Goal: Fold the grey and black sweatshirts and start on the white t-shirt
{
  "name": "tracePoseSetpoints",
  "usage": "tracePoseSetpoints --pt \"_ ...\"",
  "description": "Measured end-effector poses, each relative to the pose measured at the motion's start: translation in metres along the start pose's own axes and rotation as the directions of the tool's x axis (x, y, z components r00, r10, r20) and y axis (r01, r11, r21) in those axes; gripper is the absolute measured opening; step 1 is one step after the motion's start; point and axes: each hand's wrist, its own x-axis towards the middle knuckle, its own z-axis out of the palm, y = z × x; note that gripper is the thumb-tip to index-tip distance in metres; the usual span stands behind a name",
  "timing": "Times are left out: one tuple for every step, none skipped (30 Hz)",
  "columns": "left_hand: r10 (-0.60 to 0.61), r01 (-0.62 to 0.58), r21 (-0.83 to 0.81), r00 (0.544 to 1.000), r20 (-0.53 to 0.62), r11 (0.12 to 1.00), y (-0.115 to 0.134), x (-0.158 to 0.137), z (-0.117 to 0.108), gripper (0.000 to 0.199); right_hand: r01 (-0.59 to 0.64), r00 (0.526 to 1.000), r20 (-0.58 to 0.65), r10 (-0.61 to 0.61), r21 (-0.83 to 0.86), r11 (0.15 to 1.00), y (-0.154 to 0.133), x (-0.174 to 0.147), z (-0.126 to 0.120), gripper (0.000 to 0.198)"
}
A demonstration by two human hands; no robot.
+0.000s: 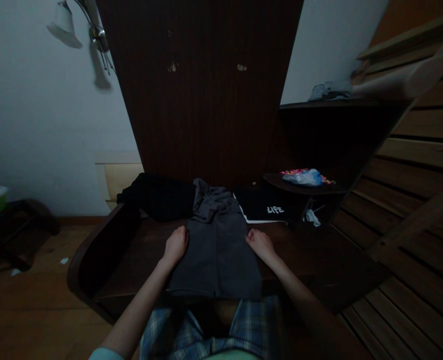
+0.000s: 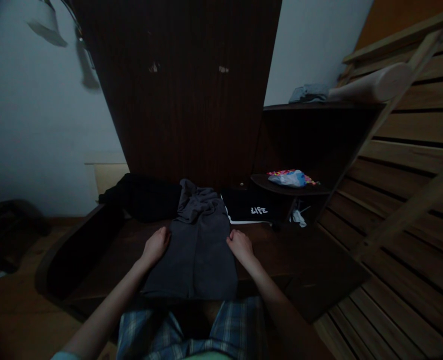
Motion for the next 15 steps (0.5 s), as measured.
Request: tracePoseSetpoints --pt "-0.012 0.012 -0.011 1.0 -0.003 1.0 -0.001 0.001 0.001 0.018 -0.007 1.0 0.006 0.007 0.007 1.0 -0.001 0.0 0.0 0.012" --pt "-0.03 0.03 -0.026 1.0 -0.006 0.999 -0.003 0.001 0.002 0.018 -0.022 1.0 0.013 0.022 0.017 1.0 -0.001 0.001 0.0 0.012" --pt "-0.053 0.053 -0.048 0.999 -0.008 0.997 -0.004 0.002 0.002 0.018 -0.042 0.999 0.019 0.042 0.029 0.999 -0.001 0.002 -0.001 0.012" --pt "-0.078 0.078 -0.073 0.997 -0.009 0.994 -0.005 0.003 0.003 0.018 -0.064 0.998 0.026 0.063 0.04 0.997 -0.001 0.002 -0.003 0.013" --pt "-0.101 0.099 -0.1 0.995 -0.012 0.99 -0.005 0.003 0.004 0.018 -0.085 0.996 0.032 0.084 0.047 0.995 -0.001 0.002 -0.004 0.013" --pt "-0.119 0.116 -0.123 0.993 -0.017 0.986 -0.006 0.004 0.004 0.018 -0.101 0.994 0.035 0.1 0.048 0.994 -0.001 0.003 -0.006 0.013" --pt "-0.13 0.126 -0.141 0.991 -0.025 0.982 -0.006 0.004 0.005 0.018 -0.112 0.993 0.034 0.11 0.046 0.993 -0.002 0.002 -0.007 0.014" --pt "-0.137 0.131 -0.153 0.99 -0.035 0.98 -0.006 0.004 0.005 0.017 -0.119 0.993 0.031 0.118 0.046 0.992 -0.003 0.002 -0.007 0.014" --pt "-0.143 0.135 -0.162 0.989 -0.039 0.978 -0.005 0.004 0.006 0.017 -0.126 0.992 0.026 0.125 0.051 0.991 -0.004 0.001 -0.007 0.015" --pt "-0.146 0.137 -0.169 0.989 -0.041 0.976 -0.005 0.004 0.006 0.017 -0.129 0.992 0.021 0.128 0.06 0.99 -0.006 0.0 -0.007 0.017" --pt "-0.142 0.133 -0.175 0.989 -0.041 0.976 -0.005 0.004 0.005 0.016 -0.127 0.992 0.014 0.126 0.073 0.989 -0.008 0.0 -0.005 0.019" --pt "-0.133 0.123 -0.176 0.99 -0.046 0.977 -0.004 0.003 0.005 0.015 -0.12 0.993 0.005 0.12 0.086 0.989 -0.01 -0.001 -0.004 0.022" --pt "-0.121 0.11 -0.167 0.991 -0.06 0.98 -0.004 0.002 0.003 0.014 -0.107 0.994 -0.006 0.108 0.098 0.989 -0.011 -0.002 -0.002 0.026" --pt "-0.11 0.096 -0.149 0.99 -0.085 0.984 -0.003 0.0 0.001 0.013 -0.091 0.995 -0.021 0.094 0.11 0.99 -0.011 -0.003 0.001 0.028" --pt "-0.098 0.083 -0.125 0.988 -0.12 0.989 -0.001 -0.002 -0.002 0.013 -0.073 0.996 -0.037 0.078 0.129 0.989 -0.009 -0.004 0.003 0.031"
